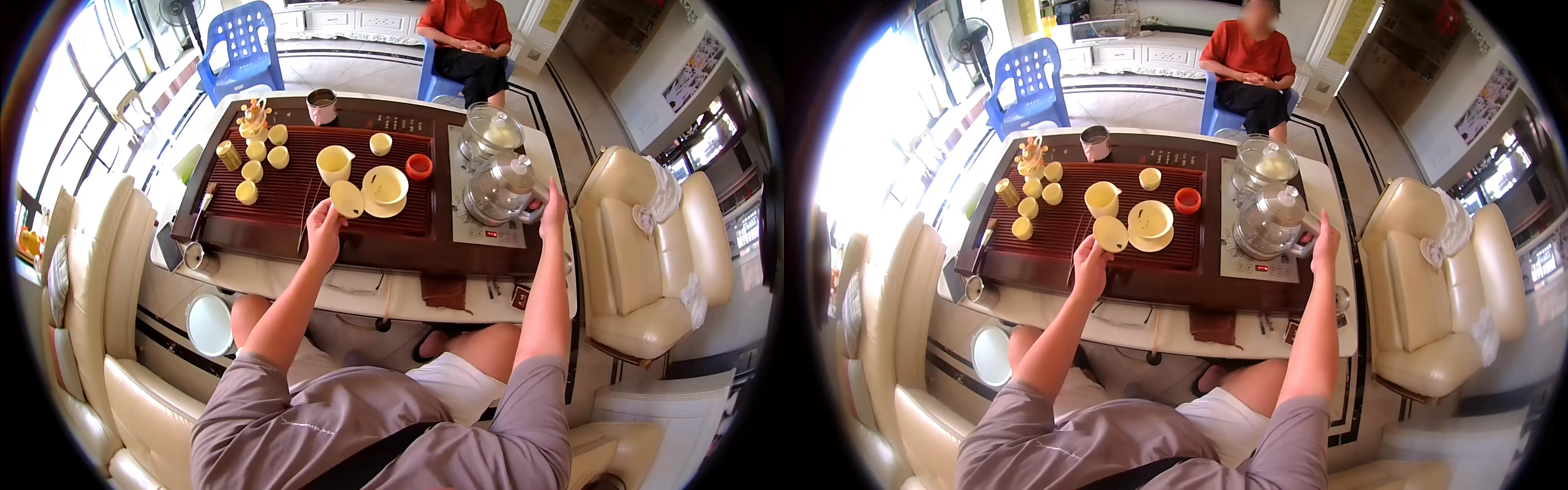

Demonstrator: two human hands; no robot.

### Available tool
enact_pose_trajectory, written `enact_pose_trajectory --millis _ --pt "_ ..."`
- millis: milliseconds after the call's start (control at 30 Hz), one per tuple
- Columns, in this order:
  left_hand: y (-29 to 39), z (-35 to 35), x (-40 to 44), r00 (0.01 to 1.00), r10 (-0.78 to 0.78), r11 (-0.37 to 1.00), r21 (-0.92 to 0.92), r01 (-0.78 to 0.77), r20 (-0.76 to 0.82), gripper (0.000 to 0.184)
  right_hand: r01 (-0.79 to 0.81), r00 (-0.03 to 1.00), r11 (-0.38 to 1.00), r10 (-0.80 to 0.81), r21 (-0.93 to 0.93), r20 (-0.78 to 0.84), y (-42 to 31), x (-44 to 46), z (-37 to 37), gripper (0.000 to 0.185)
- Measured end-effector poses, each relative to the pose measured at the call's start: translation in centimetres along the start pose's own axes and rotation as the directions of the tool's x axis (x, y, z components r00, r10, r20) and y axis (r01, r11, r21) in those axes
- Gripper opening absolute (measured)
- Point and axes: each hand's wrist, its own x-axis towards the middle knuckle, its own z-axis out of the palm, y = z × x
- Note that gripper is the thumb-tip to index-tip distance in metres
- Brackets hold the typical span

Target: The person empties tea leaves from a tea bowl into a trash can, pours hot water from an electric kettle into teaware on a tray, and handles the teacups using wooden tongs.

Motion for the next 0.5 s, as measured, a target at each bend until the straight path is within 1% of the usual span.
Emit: enact_pose_trajectory --millis 33,67,133,167,233,267,333,433,500 --pt "-0.1 -0.1 0.0 1.0 -0.007 1.0 -0.019 0.008 0.011 0.018 0.024 0.999 0.999 -0.022 0.036 -0.047 0.1 0.1 0.5 0.041" --pt "-0.1 -0.3 0.2 1.0 -0.012 0.999 -0.037 0.013 0.025 0.017 0.023 0.999 0.999 -0.022 0.035 -0.039 0.2 0.1 0.9 0.041" --pt "-0.2 -0.4 0.2 1.0 -0.022 0.999 -0.036 0.022 0.017 0.017 0.018 0.979 0.99 0.012 0.142 -0.202 0.4 -0.4 1.7 0.038" --pt "-0.2 -0.3 0.2 1.0 -0.012 1.0 -0.002 0.012 0.02 0.018 0.026 0.97 0.981 0.022 0.191 -0.243 0.3 -0.6 2.0 0.033" --pt "-0.1 0.2 0.1 1.0 0.005 0.999 0.047 -0.006 0.02 0.019 0.043 0.968 0.985 0.001 0.17 -0.25 -0.4 -1.0 2.4 0.033" --pt "-0.1 0.1 0.1 1.0 0.002 0.999 0.049 -0.003 0.014 0.019 0.064 0.964 0.987 -0.023 0.147 -0.265 -0.8 -1.4 2.5 0.033" --pt "-0.2 0.0 0.2 1.0 0.004 0.999 0.035 -0.005 0.019 0.018 0.063 0.96 0.988 -0.022 0.139 -0.279 -1.4 -1.4 2.8 0.033" --pt "-0.3 -0.2 0.3 1.0 0.001 0.999 0.033 -0.001 0.012 0.017 0.073 0.959 0.961 0.005 0.266 -0.282 -2.4 -1.4 2.9 0.031" --pt "-0.3 -0.2 0.3 0.999 0.023 0.999 0.039 -0.024 0.023 0.017 0.062 0.968 0.967 0.001 0.246 -0.249 -3.8 -1.9 3.1 0.031"
